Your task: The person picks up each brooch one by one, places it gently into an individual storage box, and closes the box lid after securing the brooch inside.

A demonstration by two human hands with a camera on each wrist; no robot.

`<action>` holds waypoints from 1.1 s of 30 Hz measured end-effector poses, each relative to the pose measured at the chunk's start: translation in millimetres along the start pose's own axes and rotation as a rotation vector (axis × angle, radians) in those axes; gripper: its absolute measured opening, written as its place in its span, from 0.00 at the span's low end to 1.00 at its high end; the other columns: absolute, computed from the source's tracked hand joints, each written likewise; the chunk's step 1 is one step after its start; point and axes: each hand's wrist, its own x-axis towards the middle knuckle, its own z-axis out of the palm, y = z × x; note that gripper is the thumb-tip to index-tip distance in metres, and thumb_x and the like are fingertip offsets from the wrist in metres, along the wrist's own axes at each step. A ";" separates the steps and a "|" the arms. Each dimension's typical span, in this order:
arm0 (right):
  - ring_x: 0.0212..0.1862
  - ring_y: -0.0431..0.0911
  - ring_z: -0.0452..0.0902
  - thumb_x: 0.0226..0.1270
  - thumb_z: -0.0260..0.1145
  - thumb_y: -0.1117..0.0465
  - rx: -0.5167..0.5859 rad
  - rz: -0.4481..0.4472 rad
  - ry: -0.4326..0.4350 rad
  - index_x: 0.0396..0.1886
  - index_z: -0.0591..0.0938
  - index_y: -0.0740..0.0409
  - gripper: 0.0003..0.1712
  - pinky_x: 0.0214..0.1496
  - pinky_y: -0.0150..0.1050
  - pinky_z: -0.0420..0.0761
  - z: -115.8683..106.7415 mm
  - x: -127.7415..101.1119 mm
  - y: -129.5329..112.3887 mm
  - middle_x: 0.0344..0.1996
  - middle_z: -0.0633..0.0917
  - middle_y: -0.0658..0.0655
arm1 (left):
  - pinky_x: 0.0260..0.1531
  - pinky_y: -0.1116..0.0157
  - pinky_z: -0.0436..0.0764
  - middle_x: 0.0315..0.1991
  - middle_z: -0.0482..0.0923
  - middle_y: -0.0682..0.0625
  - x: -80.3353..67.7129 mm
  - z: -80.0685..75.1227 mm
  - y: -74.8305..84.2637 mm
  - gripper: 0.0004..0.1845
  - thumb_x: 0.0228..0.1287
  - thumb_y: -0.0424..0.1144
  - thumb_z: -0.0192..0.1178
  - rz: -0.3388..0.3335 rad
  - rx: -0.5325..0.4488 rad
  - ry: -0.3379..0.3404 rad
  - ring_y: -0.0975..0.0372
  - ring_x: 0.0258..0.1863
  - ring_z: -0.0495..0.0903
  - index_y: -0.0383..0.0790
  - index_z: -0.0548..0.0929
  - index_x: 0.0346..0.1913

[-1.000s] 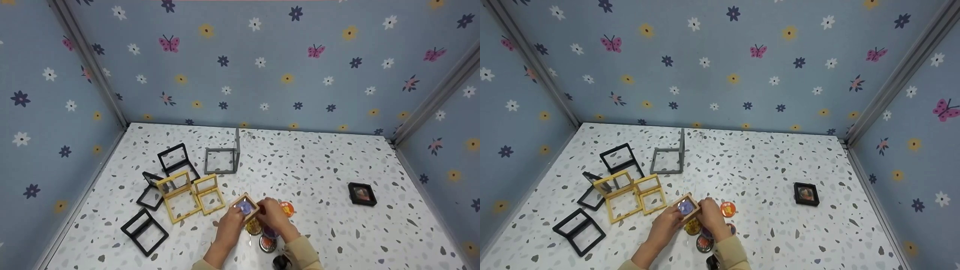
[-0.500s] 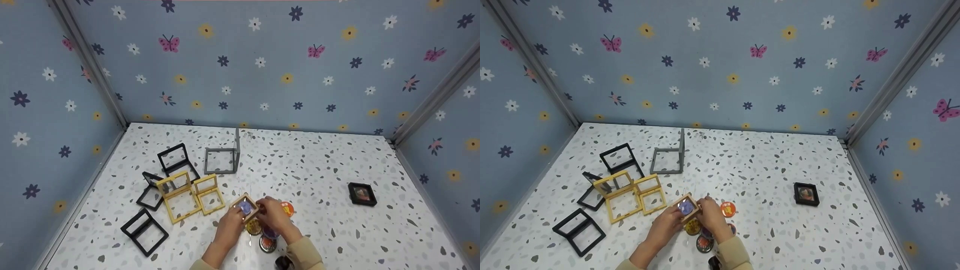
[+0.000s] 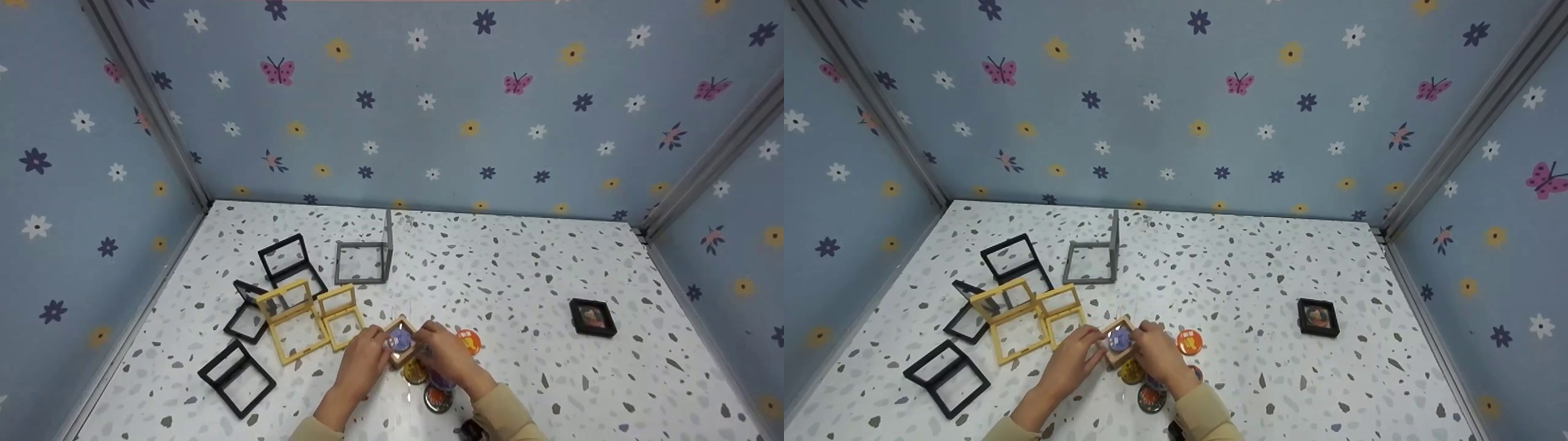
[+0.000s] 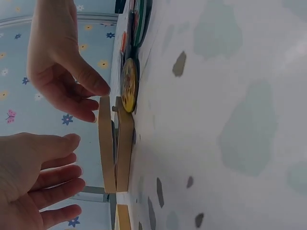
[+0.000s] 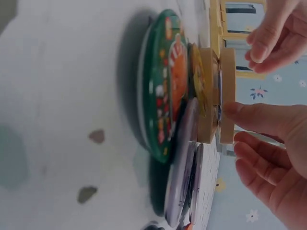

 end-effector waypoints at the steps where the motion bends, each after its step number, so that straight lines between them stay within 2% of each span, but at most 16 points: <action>1: 0.35 0.43 0.74 0.45 0.70 0.66 -0.014 -0.025 -0.001 0.37 0.82 0.59 0.15 0.37 0.34 0.77 0.5 0.4 -0.2 0.33 0.77 0.52 | 0.34 0.61 0.76 0.32 0.74 0.47 0.7 -1.9 -1.5 0.07 0.49 0.31 0.63 -0.004 0.003 0.004 0.57 0.33 0.75 0.33 0.80 0.33; 7: 0.34 0.42 0.73 0.46 0.70 0.66 -0.092 -0.132 -0.028 0.34 0.82 0.59 0.12 0.35 0.32 0.76 3.2 3.7 -3.3 0.31 0.76 0.51 | 0.40 0.60 0.75 0.37 0.73 0.44 5.4 -11.8 -14.5 0.11 0.50 0.31 0.63 -0.026 0.058 0.032 0.55 0.39 0.74 0.31 0.78 0.38; 16: 0.33 0.39 0.71 0.54 0.65 0.62 -0.153 -0.189 -0.101 0.33 0.84 0.53 0.06 0.33 0.31 0.73 2.7 10.3 -7.2 0.31 0.79 0.48 | 0.42 0.59 0.74 0.42 0.71 0.40 12.8 -23.4 -47.0 0.17 0.47 0.27 0.64 -0.011 0.141 0.144 0.51 0.44 0.71 0.27 0.75 0.42; 22: 0.31 0.39 0.71 0.55 0.63 0.60 -0.187 -0.233 -0.104 0.30 0.84 0.51 0.05 0.30 0.31 0.70 4.4 13.0 -5.9 0.29 0.80 0.47 | 0.46 0.58 0.73 0.44 0.69 0.35 18.0 -27.9 -64.1 0.20 0.45 0.22 0.63 0.018 0.286 0.194 0.47 0.46 0.70 0.23 0.72 0.44; 25: 0.30 0.39 0.70 0.55 0.64 0.60 -0.189 -0.245 -0.105 0.29 0.84 0.51 0.04 0.30 0.30 0.69 4.6 14.7 -5.6 0.28 0.80 0.47 | 0.47 0.58 0.72 0.44 0.68 0.33 19.7 -28.9 -69.9 0.21 0.45 0.18 0.60 0.005 0.320 0.180 0.46 0.47 0.69 0.21 0.71 0.46; 30: 0.30 0.39 0.71 0.51 0.67 0.60 -0.177 -0.259 -0.100 0.28 0.84 0.51 0.04 0.30 0.31 0.71 3.4 18.5 -3.9 0.28 0.80 0.47 | 0.49 0.56 0.70 0.46 0.67 0.32 22.2 -30.3 -73.3 0.23 0.45 0.16 0.59 -0.059 0.319 0.081 0.45 0.48 0.67 0.21 0.68 0.49; 33: 0.30 0.39 0.71 0.48 0.68 0.58 -0.178 -0.275 -0.092 0.28 0.85 0.52 0.06 0.31 0.30 0.72 2.7 21.5 -0.9 0.27 0.80 0.47 | 0.50 0.54 0.69 0.45 0.67 0.31 24.7 -29.6 -73.8 0.23 0.46 0.15 0.58 -0.091 0.307 0.057 0.44 0.47 0.68 0.21 0.67 0.49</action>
